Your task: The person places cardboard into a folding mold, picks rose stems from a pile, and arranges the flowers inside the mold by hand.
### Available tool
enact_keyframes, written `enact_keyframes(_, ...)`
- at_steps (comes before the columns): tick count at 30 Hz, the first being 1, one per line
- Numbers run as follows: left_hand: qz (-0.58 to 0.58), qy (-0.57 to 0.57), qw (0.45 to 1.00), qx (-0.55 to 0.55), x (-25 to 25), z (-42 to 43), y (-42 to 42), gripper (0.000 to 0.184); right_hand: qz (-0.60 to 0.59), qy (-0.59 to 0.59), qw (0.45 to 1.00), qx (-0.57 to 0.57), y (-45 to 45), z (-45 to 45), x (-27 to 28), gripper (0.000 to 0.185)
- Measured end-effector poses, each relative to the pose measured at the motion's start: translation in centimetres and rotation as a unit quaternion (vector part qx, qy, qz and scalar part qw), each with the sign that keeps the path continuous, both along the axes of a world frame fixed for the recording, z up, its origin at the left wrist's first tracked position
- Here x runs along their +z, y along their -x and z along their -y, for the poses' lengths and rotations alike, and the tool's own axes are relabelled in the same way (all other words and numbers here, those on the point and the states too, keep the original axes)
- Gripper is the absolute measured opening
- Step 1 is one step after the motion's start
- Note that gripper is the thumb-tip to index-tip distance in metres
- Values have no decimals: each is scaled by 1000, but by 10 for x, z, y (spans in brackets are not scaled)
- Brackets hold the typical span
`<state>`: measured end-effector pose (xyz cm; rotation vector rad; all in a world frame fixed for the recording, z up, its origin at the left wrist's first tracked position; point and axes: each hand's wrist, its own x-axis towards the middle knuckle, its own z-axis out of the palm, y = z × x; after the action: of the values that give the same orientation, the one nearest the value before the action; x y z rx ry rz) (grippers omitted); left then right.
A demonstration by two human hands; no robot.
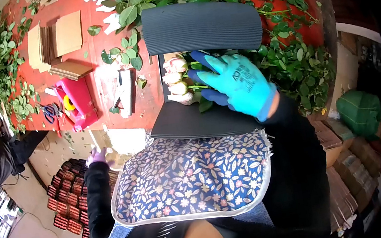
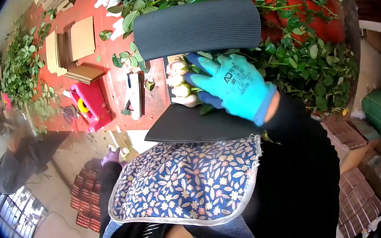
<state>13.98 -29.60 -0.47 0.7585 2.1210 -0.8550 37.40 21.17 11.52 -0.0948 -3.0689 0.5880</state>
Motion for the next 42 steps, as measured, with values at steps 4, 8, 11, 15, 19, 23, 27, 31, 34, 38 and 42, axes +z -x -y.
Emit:
enact_keyframes(4, 164, -444, 881, 16, 16, -169, -9, 23, 95, 149, 984, 8, 4, 15, 8, 31)
enact_keyframes(8, 375, -535, 757, 14, 30, -283, -24, 29, 159, 33, 980, 118, 13, 24, -53, 19)
enact_keyframes(11, 390, -443, 807, 1, 24, -300, -31, 27, 203, 50, 972, 110, 11, 25, -62, 20)
enact_keyframes(15, 377, -461, 801, -65, 4, -298, -39, 26, 189, 85, 975, 76, 12, 27, -61, 19)
enact_keyframes(19, 317, -458, 819, -137, 3, -296, -43, 27, 224, 96, 965, 99, 10, 27, -84, 19)
enact_keyframes(23, 264, -488, 822, -131, 3, -282, -49, 31, 217, 57, 968, 116, 9, 30, -88, 14)
enact_keyframes(27, 237, -520, 817, -80, -4, -257, -48, 29, 207, 61, 970, 113, 13, 33, -85, 13)
enact_keyframes(31, 52, -559, 827, 25, 5, -180, -19, 21, 245, 34, 960, 132, 14, 31, -88, 11)
enact_keyframes(34, 86, -448, 880, 131, 24, -101, -28, 31, 281, 18, 951, 128, 19, 31, -82, 12)
enact_keyframes(38, 119, 12, 987, 103, -33, 37, -39, 54, 276, 12, 952, 131, 19, 33, -83, 15)
enact_keyframes(42, 156, -508, 834, 149, 16, -137, -22, 23, 299, 14, 945, 128, 21, 33, -81, 18)
